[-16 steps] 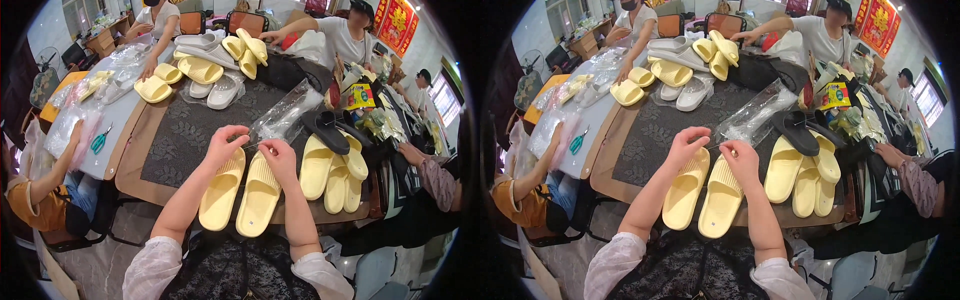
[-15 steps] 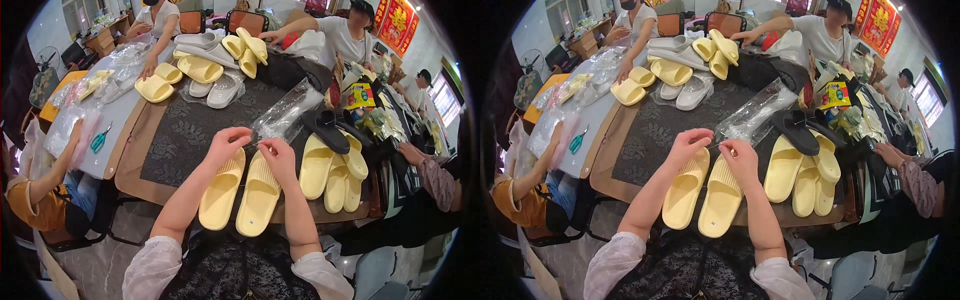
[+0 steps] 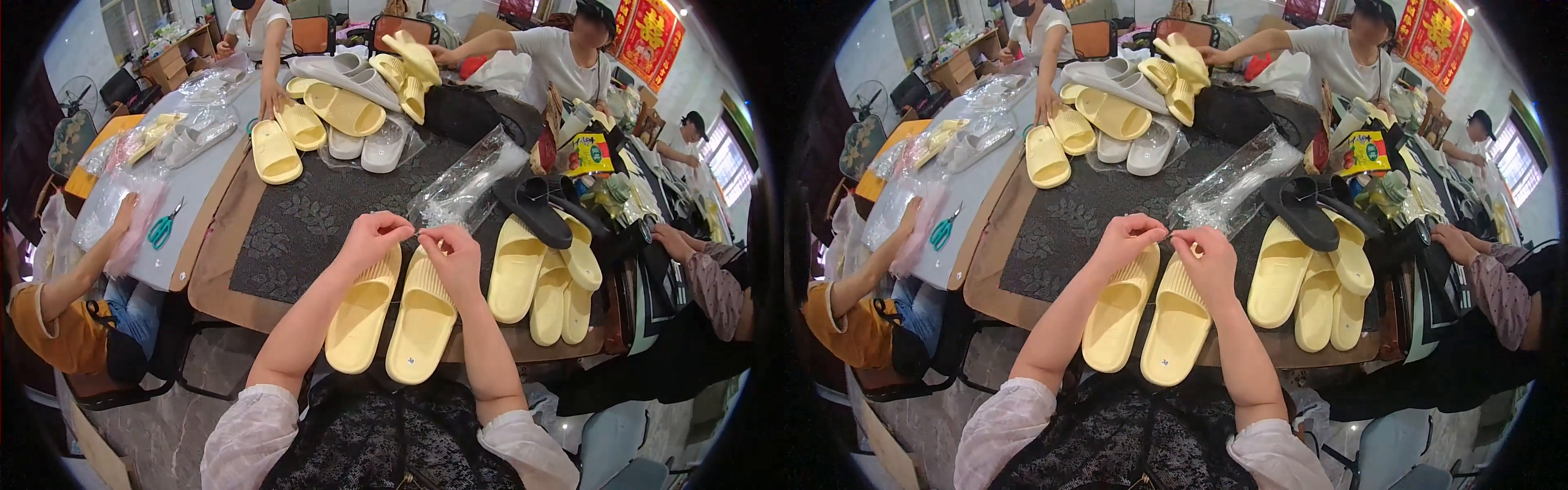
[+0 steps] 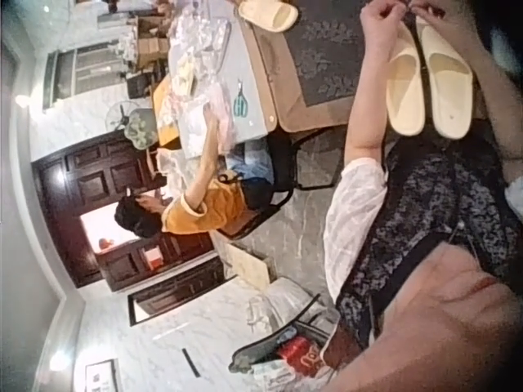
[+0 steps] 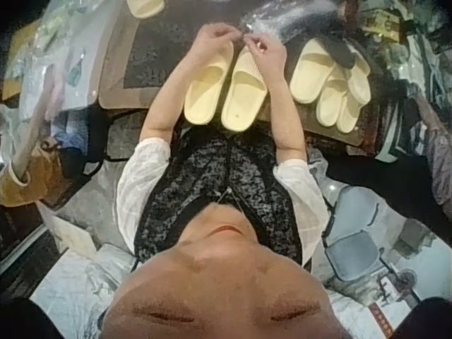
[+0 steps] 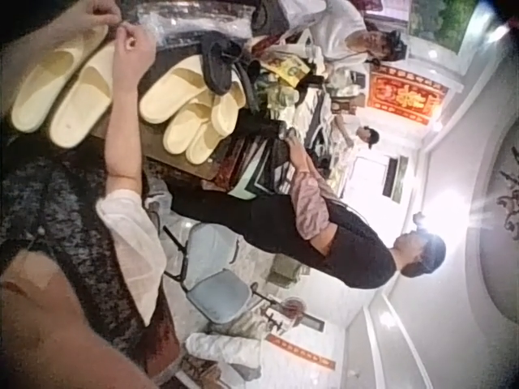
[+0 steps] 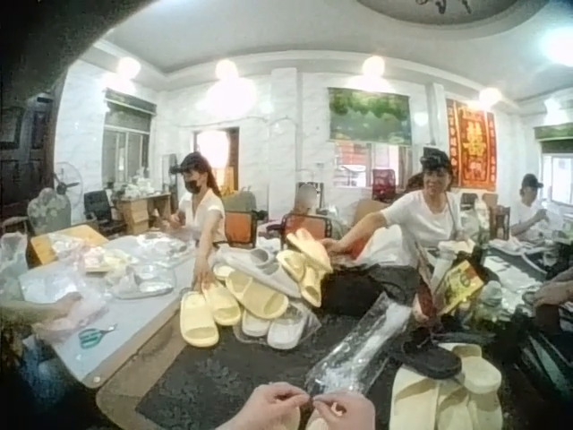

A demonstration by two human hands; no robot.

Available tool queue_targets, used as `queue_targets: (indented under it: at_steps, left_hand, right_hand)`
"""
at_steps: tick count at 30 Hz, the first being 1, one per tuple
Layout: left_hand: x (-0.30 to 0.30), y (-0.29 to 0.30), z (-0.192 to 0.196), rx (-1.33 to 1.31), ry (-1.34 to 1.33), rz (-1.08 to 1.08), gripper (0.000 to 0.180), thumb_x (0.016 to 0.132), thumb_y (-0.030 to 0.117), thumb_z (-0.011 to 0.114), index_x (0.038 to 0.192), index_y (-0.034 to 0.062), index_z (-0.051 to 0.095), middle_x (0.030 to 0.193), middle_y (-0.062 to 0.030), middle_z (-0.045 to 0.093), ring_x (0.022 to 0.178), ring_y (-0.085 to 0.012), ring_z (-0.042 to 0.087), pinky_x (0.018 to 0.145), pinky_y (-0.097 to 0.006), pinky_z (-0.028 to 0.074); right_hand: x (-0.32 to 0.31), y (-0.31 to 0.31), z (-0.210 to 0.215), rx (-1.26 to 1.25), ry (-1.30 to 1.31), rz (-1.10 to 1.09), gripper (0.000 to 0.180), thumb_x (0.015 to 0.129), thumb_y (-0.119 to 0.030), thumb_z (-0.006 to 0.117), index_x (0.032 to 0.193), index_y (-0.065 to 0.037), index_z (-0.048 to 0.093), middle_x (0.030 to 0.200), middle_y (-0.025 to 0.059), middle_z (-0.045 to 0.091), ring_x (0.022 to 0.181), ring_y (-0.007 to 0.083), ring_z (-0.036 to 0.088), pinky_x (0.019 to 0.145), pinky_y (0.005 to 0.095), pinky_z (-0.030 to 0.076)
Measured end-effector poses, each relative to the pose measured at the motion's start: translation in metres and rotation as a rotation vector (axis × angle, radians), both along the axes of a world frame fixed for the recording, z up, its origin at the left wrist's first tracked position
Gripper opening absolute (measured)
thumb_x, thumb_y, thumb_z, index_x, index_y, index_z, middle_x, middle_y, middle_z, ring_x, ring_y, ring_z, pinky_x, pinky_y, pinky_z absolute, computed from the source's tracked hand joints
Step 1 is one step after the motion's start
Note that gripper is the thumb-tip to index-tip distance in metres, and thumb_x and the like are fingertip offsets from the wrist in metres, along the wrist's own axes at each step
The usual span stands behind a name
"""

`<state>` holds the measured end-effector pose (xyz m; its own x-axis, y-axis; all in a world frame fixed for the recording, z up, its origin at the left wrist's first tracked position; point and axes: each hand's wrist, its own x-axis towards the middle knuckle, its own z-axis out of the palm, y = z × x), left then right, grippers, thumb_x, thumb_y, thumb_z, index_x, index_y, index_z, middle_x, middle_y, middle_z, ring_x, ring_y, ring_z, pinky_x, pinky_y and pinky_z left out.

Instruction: Attaching plastic tags to pairs of slippers and organizing them for packaging at a shared workspace.

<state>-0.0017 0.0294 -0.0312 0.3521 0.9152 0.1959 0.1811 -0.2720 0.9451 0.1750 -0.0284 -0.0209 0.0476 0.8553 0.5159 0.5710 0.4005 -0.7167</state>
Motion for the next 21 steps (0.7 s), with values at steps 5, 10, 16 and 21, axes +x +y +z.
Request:
queue_targets:
  at_steps: [5, 10, 16, 21]
  left_hand:
    - [0.000, -0.004, 0.010, -0.074, 0.057, -0.079, 0.017, 0.084, 0.014, 0.071, 0.093, 0.0004, 0.072, 0.085, -0.0054, 0.070, 0.077, -0.0092, 0.064, 0.071, -0.025, 0.051]
    - [0.000, 0.000, 0.001, 0.024, 0.019, -0.054, 0.016, 0.084, 0.014, 0.071, 0.092, 0.0001, 0.072, 0.083, -0.0047, 0.069, 0.075, -0.0091, 0.063, 0.069, -0.026, 0.050]
    - [0.001, -0.001, 0.004, -0.012, -0.004, -0.074, 0.012, 0.084, 0.012, 0.071, 0.089, 0.0007, 0.072, 0.082, 0.0001, 0.064, 0.075, -0.0064, 0.056, 0.068, -0.024, 0.045]
    - [0.000, 0.003, 0.000, 0.001, 0.038, -0.079, 0.012, 0.085, 0.012, 0.070, 0.089, 0.0009, 0.072, 0.081, 0.0011, 0.065, 0.075, -0.0057, 0.056, 0.068, -0.024, 0.045]
  right_hand:
    - [0.000, -0.002, 0.001, -0.002, 0.056, -0.043, 0.009, 0.077, -0.013, 0.075, 0.085, -0.009, 0.074, 0.077, 0.0038, 0.066, 0.069, 0.0192, 0.057, 0.063, 0.0309, 0.045]
    - [0.002, -0.001, 0.005, -0.002, 0.051, -0.044, 0.010, 0.076, -0.011, 0.076, 0.085, -0.009, 0.074, 0.077, 0.0039, 0.065, 0.068, 0.0189, 0.056, 0.063, 0.0301, 0.045]
    - [0.003, 0.002, 0.000, 0.040, 0.025, -0.029, 0.009, 0.076, -0.010, 0.074, 0.084, -0.008, 0.072, 0.074, 0.0037, 0.063, 0.066, 0.0184, 0.056, 0.061, 0.0299, 0.045]
    - [0.001, 0.003, -0.003, 0.037, 0.048, -0.008, 0.009, 0.077, -0.011, 0.075, 0.084, -0.007, 0.072, 0.074, 0.0032, 0.062, 0.065, 0.0163, 0.054, 0.059, 0.0283, 0.043]
